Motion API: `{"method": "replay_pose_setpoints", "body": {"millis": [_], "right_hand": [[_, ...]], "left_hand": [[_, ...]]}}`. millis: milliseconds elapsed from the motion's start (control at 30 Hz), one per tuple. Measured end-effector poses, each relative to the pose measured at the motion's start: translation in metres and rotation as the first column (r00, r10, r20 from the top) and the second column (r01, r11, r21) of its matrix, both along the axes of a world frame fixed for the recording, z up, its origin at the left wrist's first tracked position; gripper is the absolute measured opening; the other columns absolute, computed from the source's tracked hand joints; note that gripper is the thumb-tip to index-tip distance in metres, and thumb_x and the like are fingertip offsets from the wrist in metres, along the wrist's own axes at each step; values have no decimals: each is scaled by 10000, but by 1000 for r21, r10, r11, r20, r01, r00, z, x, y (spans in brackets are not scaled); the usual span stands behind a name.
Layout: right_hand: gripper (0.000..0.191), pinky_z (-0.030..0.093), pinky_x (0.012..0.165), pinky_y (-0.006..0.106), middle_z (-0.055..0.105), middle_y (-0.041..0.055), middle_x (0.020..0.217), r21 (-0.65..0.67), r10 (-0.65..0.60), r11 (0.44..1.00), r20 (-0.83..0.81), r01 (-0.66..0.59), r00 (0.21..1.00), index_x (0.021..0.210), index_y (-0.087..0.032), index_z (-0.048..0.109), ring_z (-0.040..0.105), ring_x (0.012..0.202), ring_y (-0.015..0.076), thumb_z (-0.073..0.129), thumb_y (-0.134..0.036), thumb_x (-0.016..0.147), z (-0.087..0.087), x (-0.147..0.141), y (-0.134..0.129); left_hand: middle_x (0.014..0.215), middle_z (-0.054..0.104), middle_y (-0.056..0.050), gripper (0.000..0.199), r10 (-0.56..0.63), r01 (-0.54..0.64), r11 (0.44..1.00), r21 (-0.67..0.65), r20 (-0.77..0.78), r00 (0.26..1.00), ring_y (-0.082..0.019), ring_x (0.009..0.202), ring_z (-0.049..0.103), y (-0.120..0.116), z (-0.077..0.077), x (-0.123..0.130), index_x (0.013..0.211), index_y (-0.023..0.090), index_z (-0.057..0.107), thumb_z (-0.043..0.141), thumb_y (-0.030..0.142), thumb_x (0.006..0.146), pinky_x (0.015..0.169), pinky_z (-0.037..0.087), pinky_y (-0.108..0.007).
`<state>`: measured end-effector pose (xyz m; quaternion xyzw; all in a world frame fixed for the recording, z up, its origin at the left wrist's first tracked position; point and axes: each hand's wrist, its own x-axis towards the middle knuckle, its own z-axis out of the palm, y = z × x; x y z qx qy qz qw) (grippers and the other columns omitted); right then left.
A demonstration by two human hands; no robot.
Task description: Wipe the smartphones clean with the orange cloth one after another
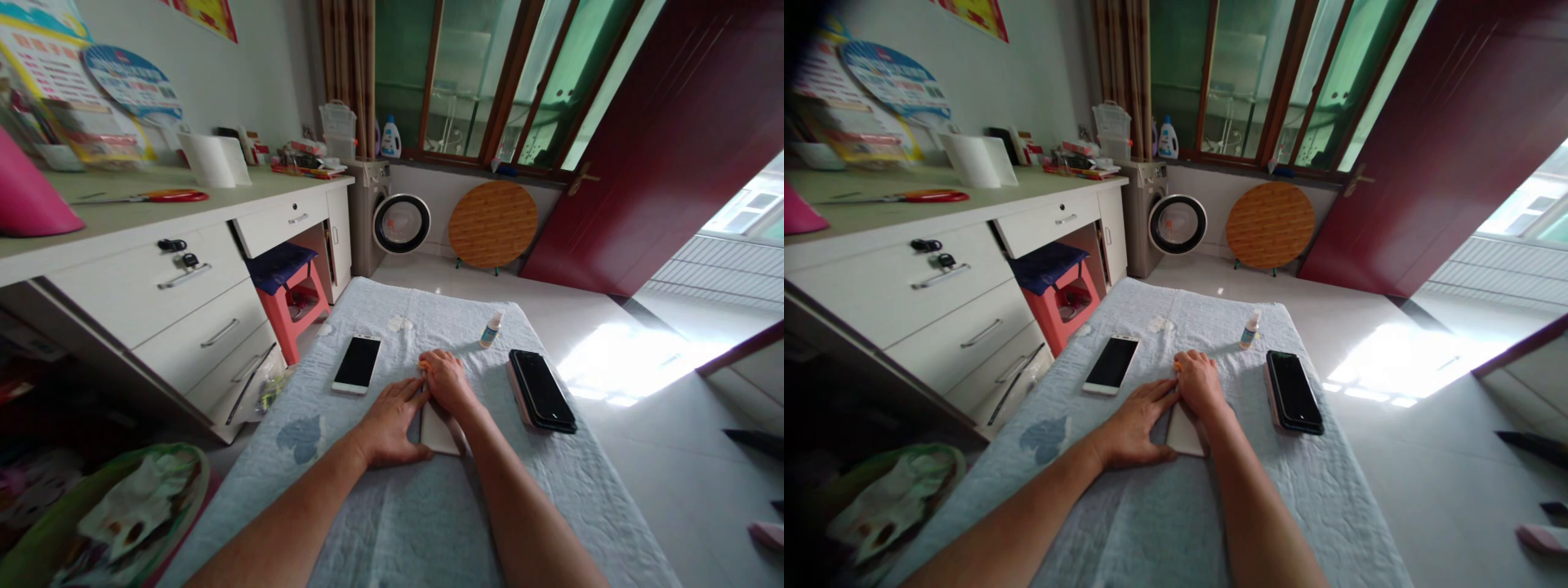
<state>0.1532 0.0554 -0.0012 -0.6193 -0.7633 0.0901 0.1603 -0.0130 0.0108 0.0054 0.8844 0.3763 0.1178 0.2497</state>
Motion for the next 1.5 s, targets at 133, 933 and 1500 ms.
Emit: {"method": "replay_pose_setpoints", "body": {"millis": [133, 933, 1500], "right_hand": [[263, 318, 847, 281, 629, 60, 1048, -18, -49, 999, 56, 50, 997, 1060, -218, 622, 529, 993, 183, 425, -179, 889, 5, 6, -2], [227, 338, 653, 245, 672, 87, 832, -136, -276, 947, 110, 289, 955, 940, -158, 647, 609, 791, 173, 439, -170, 850, 25, 36, -17], [198, 333, 622, 220, 703, 52, 795, -237, -165, 958, 13, 163, 986, 879, -178, 665, 619, 737, 157, 507, -163, 761, 37, 46, -61]], "left_hand": [[1518, 310, -149, 1019, 9, -9, 1000, -6, -15, 1000, -336, 1392, 275, 0, -1, 0, 1448, 200, 342, 783, 495, 578, 1146, 218, -476], [1535, 285, -126, 958, 0, 0, 1000, 2, -4, 1000, -330, 1403, 253, -1, -3, -1, 1415, 202, 384, 756, 537, 598, 1151, 186, -458], [1532, 288, -140, 941, 16, -16, 1000, -21, -29, 999, -330, 1413, 235, -1, -2, -1, 1416, 199, 389, 760, 491, 602, 1146, 192, -481]]}}
